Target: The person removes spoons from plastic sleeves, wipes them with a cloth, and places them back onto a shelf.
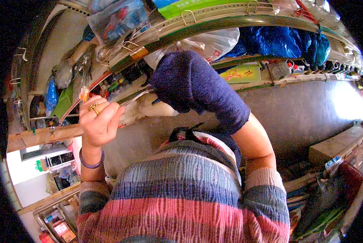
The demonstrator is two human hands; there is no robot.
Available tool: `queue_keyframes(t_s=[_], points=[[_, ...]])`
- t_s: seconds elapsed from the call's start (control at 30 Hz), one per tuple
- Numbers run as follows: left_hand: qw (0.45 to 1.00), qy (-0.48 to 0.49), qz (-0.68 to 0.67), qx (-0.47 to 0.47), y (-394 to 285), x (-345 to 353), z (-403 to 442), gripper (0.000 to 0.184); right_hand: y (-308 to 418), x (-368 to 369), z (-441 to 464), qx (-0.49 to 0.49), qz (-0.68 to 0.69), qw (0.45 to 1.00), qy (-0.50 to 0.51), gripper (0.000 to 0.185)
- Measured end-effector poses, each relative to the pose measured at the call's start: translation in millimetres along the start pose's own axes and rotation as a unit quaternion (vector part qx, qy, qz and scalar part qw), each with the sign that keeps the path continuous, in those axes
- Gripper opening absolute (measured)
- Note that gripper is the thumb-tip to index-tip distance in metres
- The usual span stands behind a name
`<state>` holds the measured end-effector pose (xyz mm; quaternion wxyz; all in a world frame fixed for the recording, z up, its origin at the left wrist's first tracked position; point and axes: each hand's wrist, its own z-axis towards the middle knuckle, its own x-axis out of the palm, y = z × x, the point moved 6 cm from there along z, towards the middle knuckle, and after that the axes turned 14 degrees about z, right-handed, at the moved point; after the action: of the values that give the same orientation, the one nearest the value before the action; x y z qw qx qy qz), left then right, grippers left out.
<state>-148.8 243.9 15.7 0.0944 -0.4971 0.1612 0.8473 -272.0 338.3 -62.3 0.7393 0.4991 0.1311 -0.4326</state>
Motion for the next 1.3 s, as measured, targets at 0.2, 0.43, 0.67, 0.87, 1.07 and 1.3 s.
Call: queue_keyframes(t_s=[0.2, 0.43, 0.67, 0.87, 1.07, 1.3], points=[[0.999, 0.013, -0.031, -0.037, 4.7, 1.1, -10.6, 0.017, -0.6, -14.5, -7.1, 0.114, 0.519, 0.846, -0.049, 0.026], [0.999, 0.024, 0.02, 0.007, -3.8, 1.4, -3.5, 0.017, 18.1, -10.9, 0.8, -0.152, 0.028, 0.988, 0.003, 0.012], [1.0, -0.005, 0.001, -0.015, 1.3, -1.2, -8.5, 0.016, 1.1, 4.4, -1.0, -0.03, 0.045, 0.998, -0.044, 0.015], [0.996, -0.031, -0.037, -0.075, 6.3, 0.9, -9.3, 0.011, 7.6, -2.1, -3.8, -0.094, -0.036, 0.972, -0.212, 0.015], [0.941, -0.041, -0.167, -0.291, 17.4, 13.6, -38.9, 0.01, 9.0, -16.3, -2.6, -0.043, -0.038, 0.96, -0.275, 0.022], [0.866, -0.132, -0.239, -0.419, 15.8, 35.0, -56.2, 0.015, 10.7, 3.0, 9.4, -0.044, 0.059, 0.974, -0.212, 0.027]])
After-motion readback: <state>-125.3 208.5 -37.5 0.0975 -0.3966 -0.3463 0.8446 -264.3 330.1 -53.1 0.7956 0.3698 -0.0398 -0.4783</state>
